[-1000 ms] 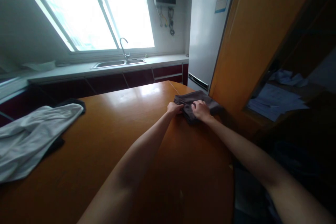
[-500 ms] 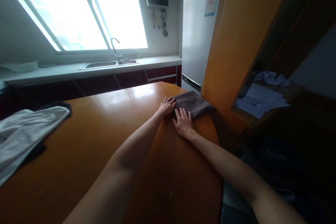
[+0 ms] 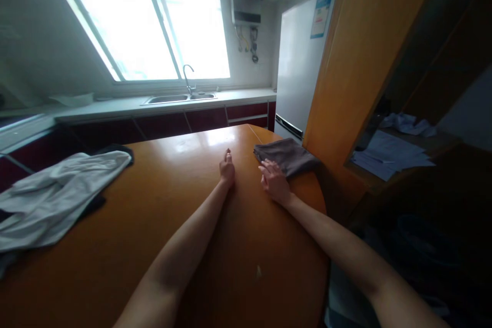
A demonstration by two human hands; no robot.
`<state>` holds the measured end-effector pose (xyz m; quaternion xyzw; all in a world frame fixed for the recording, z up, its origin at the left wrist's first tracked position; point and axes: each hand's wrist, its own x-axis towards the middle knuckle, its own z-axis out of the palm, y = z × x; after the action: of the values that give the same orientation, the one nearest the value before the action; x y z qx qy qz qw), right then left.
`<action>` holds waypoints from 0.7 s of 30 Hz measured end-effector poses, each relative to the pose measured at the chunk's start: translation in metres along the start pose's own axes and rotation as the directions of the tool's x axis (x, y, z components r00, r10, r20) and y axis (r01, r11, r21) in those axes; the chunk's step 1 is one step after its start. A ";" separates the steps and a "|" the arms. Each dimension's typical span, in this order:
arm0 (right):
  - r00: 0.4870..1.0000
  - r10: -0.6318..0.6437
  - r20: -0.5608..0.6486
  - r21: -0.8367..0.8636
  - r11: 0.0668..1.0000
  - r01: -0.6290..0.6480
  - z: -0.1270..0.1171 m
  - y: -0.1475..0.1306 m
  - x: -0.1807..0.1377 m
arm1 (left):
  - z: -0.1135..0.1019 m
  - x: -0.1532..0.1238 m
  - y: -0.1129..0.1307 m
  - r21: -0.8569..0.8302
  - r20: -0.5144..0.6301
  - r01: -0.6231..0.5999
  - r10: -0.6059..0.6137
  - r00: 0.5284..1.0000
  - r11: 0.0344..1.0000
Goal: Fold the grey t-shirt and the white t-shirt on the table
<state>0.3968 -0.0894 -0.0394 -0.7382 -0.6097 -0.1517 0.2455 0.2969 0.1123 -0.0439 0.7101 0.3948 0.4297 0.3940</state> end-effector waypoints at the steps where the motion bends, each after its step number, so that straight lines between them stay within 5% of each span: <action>1: 0.995 -0.089 0.038 0.034 0.996 0.088 -0.002 -0.003 -0.002 | -0.021 -0.008 -0.004 0.034 0.006 0.005 -0.005 1.000 0.999; 5: 0.934 -0.270 0.235 0.104 0.962 0.252 -0.004 -0.025 -0.010 | -0.107 -0.040 -0.022 0.255 0.033 -0.065 0.059 0.998 0.965; 9: 0.931 -0.227 0.286 0.141 0.971 0.193 0.004 -0.068 -0.016 | -0.186 -0.065 -0.044 0.425 0.012 -0.168 0.181 0.983 0.889; 13: 0.938 -0.153 0.310 0.151 0.982 0.110 0.018 -0.119 -0.010 | -0.249 -0.097 -0.067 0.578 0.149 -0.226 0.171 0.974 0.784; 17: 0.949 -0.046 0.311 0.115 0.993 0.011 0.041 -0.165 0.014 | -0.276 -0.128 -0.072 0.726 0.257 -0.241 0.071 0.964 0.644; 21: 0.948 0.060 0.313 0.081 0.993 -0.089 0.066 -0.191 0.036 | -0.273 -0.139 -0.060 0.814 0.256 -0.190 -0.046 0.965 0.549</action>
<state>0.2130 0.0029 -0.0417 -0.7630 -0.6187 0.0044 0.1870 -0.0124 0.0705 -0.0521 0.8749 0.4687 0.1154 0.0387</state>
